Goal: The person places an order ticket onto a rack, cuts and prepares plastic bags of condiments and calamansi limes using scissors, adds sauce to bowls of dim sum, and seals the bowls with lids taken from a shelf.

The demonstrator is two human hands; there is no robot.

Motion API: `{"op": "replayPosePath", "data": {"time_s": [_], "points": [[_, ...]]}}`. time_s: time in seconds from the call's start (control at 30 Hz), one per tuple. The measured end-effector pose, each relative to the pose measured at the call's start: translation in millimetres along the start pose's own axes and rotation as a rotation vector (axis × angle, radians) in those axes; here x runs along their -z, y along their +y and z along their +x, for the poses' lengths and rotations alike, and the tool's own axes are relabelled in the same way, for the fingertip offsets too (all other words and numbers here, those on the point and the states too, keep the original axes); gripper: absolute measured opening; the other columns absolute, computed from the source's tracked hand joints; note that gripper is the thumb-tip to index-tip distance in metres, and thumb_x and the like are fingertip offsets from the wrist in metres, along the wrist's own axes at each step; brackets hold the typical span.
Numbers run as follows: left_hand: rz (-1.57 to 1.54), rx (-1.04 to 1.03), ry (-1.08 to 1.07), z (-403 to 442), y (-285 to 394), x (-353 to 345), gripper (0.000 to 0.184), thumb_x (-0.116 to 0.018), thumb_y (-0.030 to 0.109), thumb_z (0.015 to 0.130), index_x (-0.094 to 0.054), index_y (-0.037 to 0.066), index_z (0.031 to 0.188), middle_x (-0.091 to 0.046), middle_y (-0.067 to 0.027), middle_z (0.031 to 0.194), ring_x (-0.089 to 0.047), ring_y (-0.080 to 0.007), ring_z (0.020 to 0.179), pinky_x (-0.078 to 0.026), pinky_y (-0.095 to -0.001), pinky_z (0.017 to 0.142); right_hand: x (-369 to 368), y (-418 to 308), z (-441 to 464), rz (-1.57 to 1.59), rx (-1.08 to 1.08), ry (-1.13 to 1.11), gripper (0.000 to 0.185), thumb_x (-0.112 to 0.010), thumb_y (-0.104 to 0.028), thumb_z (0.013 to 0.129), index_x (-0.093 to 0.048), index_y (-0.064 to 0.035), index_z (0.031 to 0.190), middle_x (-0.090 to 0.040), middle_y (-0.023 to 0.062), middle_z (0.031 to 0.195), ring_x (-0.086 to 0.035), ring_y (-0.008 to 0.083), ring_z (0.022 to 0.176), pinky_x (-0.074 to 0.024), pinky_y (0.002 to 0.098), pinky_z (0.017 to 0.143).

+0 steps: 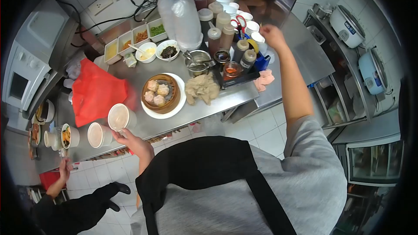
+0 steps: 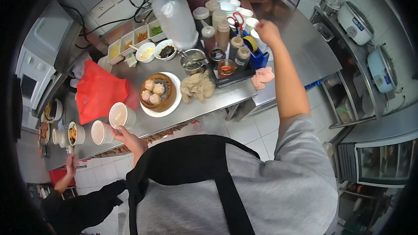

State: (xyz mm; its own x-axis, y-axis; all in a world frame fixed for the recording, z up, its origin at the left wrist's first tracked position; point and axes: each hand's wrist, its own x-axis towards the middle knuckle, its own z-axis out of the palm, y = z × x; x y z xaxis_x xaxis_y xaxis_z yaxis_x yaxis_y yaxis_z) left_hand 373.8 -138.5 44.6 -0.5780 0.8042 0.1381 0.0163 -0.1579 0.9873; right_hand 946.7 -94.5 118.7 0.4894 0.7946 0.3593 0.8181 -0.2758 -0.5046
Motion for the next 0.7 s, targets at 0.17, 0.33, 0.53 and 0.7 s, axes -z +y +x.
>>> {"op": "replayPosePath", "data": {"time_s": [0.17,0.33,0.53,0.7], "points": [[-0.072,-0.107,-0.838,-97.2,59.1,-76.0,0.042,-0.044,0.025,0.097,-0.038,0.001,0.131,-0.045,-0.0129,0.131,-0.042,-0.0241,0.124,-0.029,-0.0383,0.106,-40.4,104.9,-15.2,0.232,-0.343,-0.458,0.022,-0.067,-0.021,0.078,-0.064,-0.0060,0.093,-0.068,0.0067,0.076,-0.062,0.0142,0.068,-0.0442,0.0309,0.058],[-0.351,0.613,-1.783,-193.4,72.7,-185.3,0.049,-0.040,0.041,0.098,-0.042,0.005,0.131,-0.049,-0.0116,0.126,-0.051,-0.0207,0.115,-0.041,-0.0347,0.095,-25.3,88.5,-27.7,0.595,-0.452,-0.423,0.038,-0.068,-0.009,0.076,-0.055,-0.0046,0.112,-0.068,0.0080,0.079,-0.063,0.0142,0.071,-0.0439,0.0291,0.063],[-0.159,1.035,-1.424,-278.3,-2.9,-324.0,0.052,-0.045,0.054,0.092,-0.050,0.010,0.121,-0.051,-0.0053,0.098,-0.056,-0.0173,0.084,-0.045,-0.0285,0.073,116.7,87.8,-101.9,0.633,-0.286,-0.230,0.051,-0.073,-0.007,0.068,-0.054,0.0031,0.114,-0.065,0.0070,0.074,-0.063,0.0161,0.076,-0.0456,0.0272,0.077],[-0.012,0.879,-1.148,-298.7,-37.9,-399.5,0.057,-0.055,0.059,0.084,-0.049,0.014,0.118,-0.051,-0.0025,0.091,-0.052,-0.0159,0.069,-0.044,-0.0298,0.059,182.4,125.1,-160.5,0.603,-0.449,-0.242,0.051,-0.071,-0.006,0.068,-0.054,-0.0009,0.116,-0.065,0.0072,0.073,-0.064,0.0172,0.072,-0.0464,0.0271,0.082]]}}
